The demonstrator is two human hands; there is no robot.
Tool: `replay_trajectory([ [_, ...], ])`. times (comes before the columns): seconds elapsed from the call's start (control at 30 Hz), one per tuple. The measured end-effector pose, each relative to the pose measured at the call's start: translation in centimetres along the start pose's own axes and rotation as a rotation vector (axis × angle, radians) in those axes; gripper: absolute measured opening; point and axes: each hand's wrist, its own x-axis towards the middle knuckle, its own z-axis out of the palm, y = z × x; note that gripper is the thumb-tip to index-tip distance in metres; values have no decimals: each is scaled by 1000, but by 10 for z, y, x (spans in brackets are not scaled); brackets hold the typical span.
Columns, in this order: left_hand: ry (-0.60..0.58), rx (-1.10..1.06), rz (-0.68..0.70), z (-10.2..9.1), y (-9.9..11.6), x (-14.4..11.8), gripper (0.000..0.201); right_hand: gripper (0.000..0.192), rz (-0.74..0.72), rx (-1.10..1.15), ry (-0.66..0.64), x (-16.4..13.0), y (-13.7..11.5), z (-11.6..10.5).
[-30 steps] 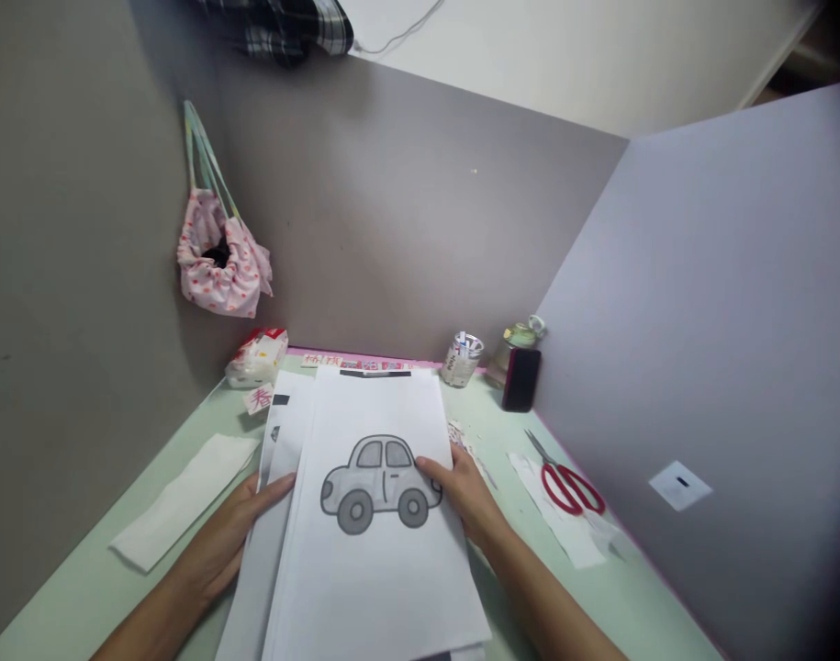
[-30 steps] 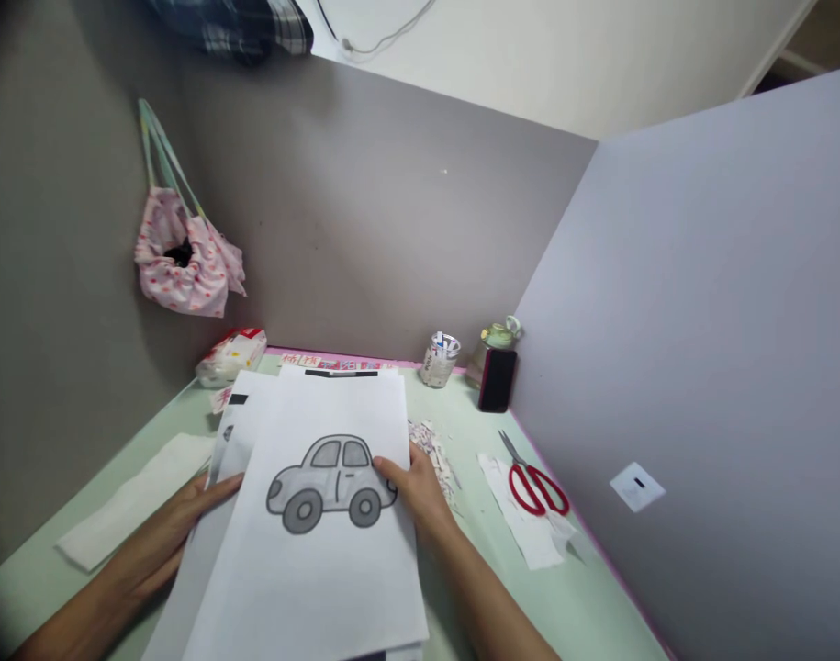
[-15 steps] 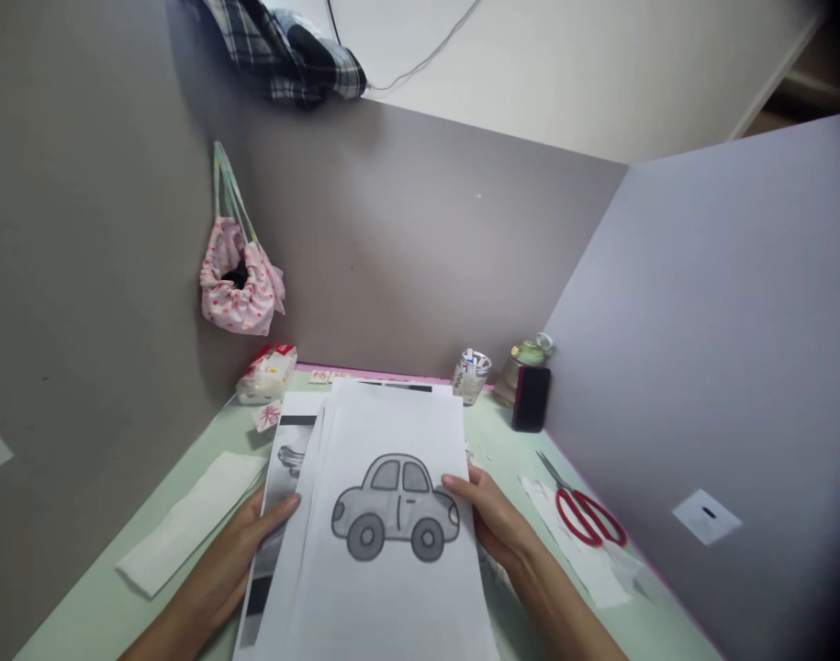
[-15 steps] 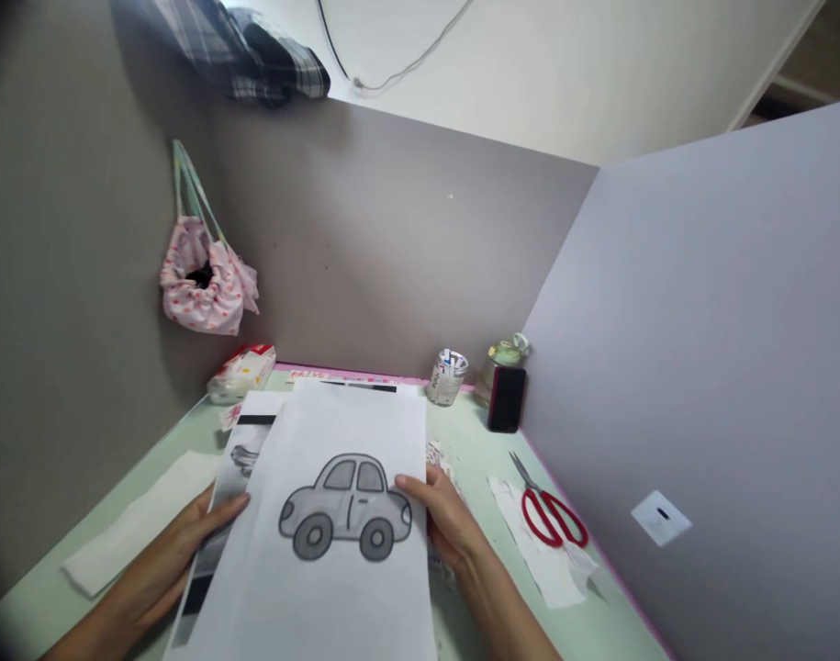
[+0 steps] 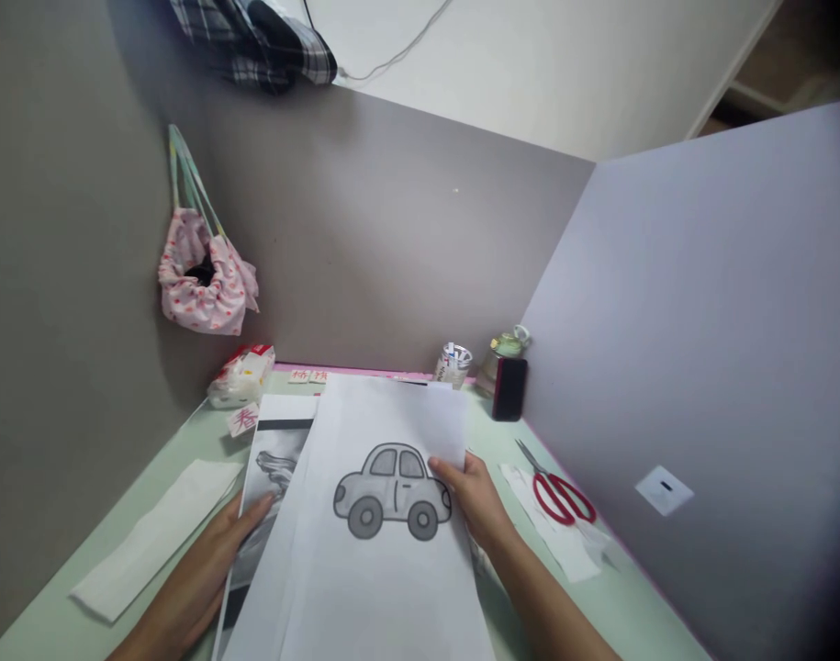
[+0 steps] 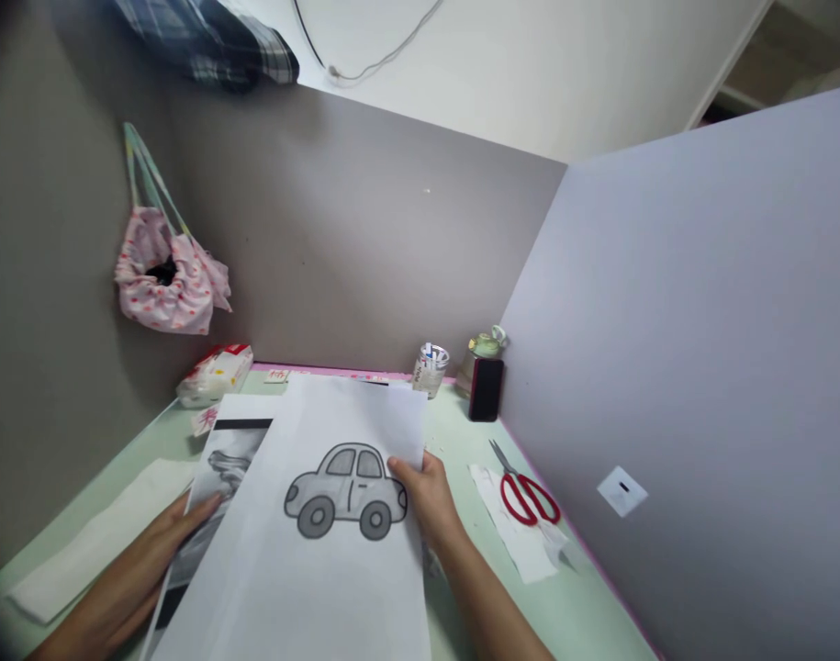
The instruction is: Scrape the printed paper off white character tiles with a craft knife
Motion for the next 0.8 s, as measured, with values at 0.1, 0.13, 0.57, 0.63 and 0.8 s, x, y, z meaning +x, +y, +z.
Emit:
replay_trajectory([
  [0.1,-10,-15,-2,1,1,-1,77,42,1,40,18,1,-2,-2],
  [0.13,-16,-16,-1,2,1,-1,76,42,3,51,20,1,-3,-3],
  [0.57,-62,-77,-35,1,6,-4,81,44,7,223,28,5,-17,-14],
  [0.63,-79,-89,-37,2,6,-5,83,44,0,254,16,8,-19,-20],
  [0.8,-102,-129,-54,2,7,-7,81,39,19,414,9,14,-19,-36],
])
